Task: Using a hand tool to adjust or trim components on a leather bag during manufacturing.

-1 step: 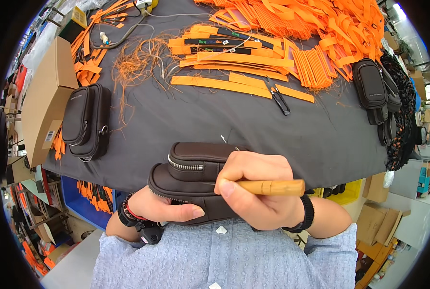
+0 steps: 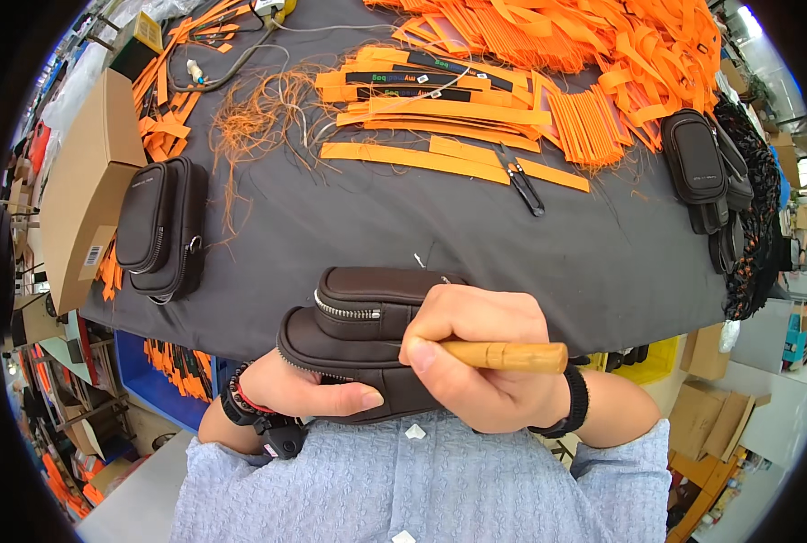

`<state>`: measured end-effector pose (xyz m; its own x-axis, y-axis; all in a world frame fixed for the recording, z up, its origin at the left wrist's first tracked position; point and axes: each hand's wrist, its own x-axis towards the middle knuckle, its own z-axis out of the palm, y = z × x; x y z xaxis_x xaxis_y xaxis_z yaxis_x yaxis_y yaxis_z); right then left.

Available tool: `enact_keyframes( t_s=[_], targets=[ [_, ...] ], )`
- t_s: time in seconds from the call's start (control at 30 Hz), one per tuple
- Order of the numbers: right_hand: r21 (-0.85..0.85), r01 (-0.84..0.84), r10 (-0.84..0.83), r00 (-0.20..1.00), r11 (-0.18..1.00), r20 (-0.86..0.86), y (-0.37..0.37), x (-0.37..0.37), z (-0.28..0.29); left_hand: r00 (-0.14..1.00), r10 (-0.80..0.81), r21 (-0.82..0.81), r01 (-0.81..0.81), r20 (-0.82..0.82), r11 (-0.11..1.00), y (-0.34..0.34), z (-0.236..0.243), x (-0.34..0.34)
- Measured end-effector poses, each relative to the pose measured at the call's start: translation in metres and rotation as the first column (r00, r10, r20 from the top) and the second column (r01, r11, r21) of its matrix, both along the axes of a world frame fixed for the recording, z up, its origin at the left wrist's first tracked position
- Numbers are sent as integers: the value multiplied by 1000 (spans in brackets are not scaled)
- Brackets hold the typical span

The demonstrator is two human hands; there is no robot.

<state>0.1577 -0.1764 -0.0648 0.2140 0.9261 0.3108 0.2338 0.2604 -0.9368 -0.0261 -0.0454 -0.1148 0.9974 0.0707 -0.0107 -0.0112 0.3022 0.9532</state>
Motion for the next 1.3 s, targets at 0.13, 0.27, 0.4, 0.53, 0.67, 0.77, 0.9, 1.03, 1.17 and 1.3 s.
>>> enact_keyframes(
  t_s=[0.13, 0.27, 0.4, 0.53, 0.67, 0.77, 0.9, 1.03, 1.17, 1.3],
  targets=[
    [-13, -25, 26, 997, 1000, 73, 1, -1, 2, 1000, 12, -11, -12, -3, 1000, -1, -2, -3],
    [-26, -31, 33, 994, 999, 107, 2, -2, 3, 1000, 13, 2, -13, -7, 1000, -1, -2, -3],
    [-57, -24, 31, 992, 998, 124, 4, -5, 4, 1000, 13, 26, -13, 7, 1000, -1, -2, -4],
    [-138, -16, 38, 987, 990, 157, 8, -10, 9, 1000, 2, 44, -2, 12, 999, 1, -3, -3],
    [-146, -5, 29, 986, 989, 167, 10, -12, 8, 1000, 16, 32, -17, 18, 999, 2, -4, -2],
    [-116, 0, 2, 1000, 993, 23, 7, -5, 6, 998, 34, 40, -36, 48, 999, 1, -3, -1],
    [-213, -9, -27, 986, 977, -167, -5, 3, 10, 999, 12, -3, -12, 53, 1000, 1, -4, -2],
    [-49, -5, 4, 1000, 999, -21, -1, 0, 5, 999, 1, -5, -1, 50, 1000, 1, -5, -1],
    [-66, -3, 6, 999, 998, 42, 0, -2, 6, 999, -7, 5, 7, 42, 1000, 2, -5, -4],
    [-89, -10, 17, 997, 996, 73, 1, -2, 8, 999, -1, 3, 1, 33, 1000, 3, -4, -3]
  ],
)
